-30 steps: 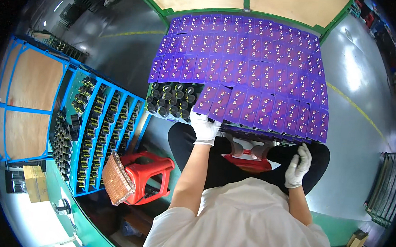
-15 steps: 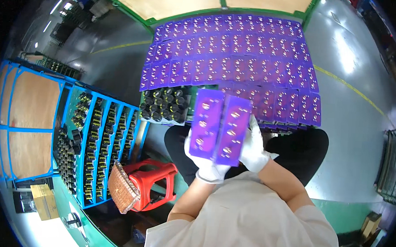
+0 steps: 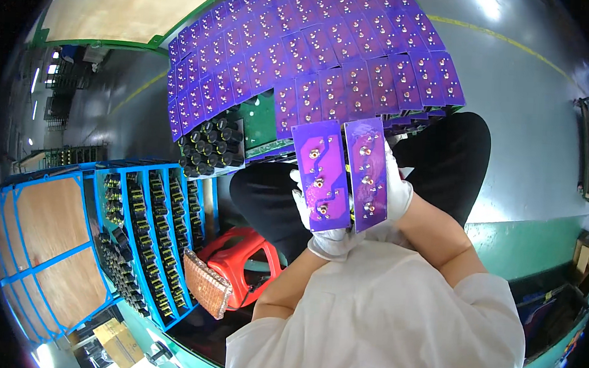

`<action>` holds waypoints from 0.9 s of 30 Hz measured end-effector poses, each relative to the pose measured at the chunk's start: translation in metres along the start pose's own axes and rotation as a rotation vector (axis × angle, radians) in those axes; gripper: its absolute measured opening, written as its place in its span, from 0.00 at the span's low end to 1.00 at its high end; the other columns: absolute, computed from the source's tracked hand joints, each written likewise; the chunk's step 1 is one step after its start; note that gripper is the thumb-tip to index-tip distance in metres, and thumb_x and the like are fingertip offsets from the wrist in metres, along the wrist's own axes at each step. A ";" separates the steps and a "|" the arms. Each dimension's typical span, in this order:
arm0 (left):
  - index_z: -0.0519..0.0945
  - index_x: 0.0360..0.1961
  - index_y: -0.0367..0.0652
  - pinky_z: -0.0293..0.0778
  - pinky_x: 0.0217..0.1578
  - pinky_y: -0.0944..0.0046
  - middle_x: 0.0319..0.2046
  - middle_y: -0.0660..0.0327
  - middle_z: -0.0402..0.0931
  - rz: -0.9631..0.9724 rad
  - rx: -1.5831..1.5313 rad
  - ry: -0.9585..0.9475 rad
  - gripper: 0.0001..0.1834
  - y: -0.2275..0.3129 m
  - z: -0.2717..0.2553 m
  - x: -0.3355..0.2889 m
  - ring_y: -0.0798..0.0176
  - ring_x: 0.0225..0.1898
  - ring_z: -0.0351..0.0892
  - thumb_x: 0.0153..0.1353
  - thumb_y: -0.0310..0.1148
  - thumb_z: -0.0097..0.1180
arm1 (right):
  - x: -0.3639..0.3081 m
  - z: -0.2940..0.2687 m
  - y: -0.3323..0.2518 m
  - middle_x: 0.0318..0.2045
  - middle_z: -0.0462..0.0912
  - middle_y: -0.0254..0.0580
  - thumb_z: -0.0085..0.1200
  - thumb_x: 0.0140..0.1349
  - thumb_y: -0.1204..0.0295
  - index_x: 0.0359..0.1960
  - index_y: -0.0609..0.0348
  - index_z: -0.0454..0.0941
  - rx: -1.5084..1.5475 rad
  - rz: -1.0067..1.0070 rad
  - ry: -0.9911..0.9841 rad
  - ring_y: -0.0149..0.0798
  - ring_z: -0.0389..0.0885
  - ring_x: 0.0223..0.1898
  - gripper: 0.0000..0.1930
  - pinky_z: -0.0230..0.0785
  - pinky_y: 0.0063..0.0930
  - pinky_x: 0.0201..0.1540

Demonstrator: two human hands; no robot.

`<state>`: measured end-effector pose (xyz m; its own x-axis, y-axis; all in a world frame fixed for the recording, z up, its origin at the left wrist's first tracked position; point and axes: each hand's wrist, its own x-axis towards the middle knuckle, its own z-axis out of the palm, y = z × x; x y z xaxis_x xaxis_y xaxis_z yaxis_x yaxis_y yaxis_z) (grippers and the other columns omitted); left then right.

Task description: The person sits on a low stool and repeatedly picks up purple trays containing small electronic components. They remove the components from the trays and place them into slots on a blue rack. The person then stacks the empty purple trays on a green surface.

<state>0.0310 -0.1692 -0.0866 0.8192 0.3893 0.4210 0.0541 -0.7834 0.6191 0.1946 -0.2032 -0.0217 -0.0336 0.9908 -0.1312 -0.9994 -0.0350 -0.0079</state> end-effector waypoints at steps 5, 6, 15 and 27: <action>0.71 0.57 0.47 0.69 0.48 0.51 0.51 0.54 0.73 0.103 0.126 -0.002 0.29 -0.003 -0.002 0.000 0.48 0.51 0.74 0.51 0.32 0.62 | -0.001 0.001 -0.005 0.68 0.55 0.52 0.22 0.63 0.36 0.70 0.55 0.49 -0.080 0.009 0.044 0.55 0.58 0.67 0.42 0.50 0.53 0.67; 0.71 0.57 0.46 0.68 0.49 0.50 0.51 0.54 0.73 0.124 0.156 0.033 0.30 0.000 -0.002 0.003 0.47 0.51 0.74 0.50 0.32 0.62 | -0.001 -0.001 -0.006 0.67 0.56 0.53 0.22 0.64 0.36 0.70 0.55 0.49 -0.094 -0.006 0.052 0.55 0.59 0.66 0.42 0.52 0.53 0.66; 0.70 0.57 0.43 0.62 0.52 0.47 0.53 0.53 0.71 0.082 0.180 0.077 0.31 -0.003 0.006 0.002 0.45 0.54 0.70 0.50 0.32 0.62 | -0.004 -0.008 -0.009 0.61 0.69 0.44 0.34 0.69 0.45 0.63 0.54 0.63 -0.224 -0.199 0.074 0.42 0.70 0.59 0.31 0.64 0.41 0.61; 0.71 0.58 0.53 0.67 0.50 0.51 0.51 0.57 0.74 0.054 0.147 0.219 0.31 0.009 -0.003 0.026 0.50 0.52 0.74 0.49 0.28 0.61 | -0.001 0.003 -0.011 0.56 0.72 0.39 0.41 0.68 0.47 0.61 0.53 0.65 -0.351 -0.287 0.156 0.37 0.72 0.55 0.28 0.66 0.37 0.58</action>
<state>0.0509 -0.1646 -0.0686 0.6813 0.4282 0.5937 0.1093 -0.8615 0.4959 0.2051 -0.2030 -0.0184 0.2719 0.9365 -0.2216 -0.9025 0.1681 -0.3966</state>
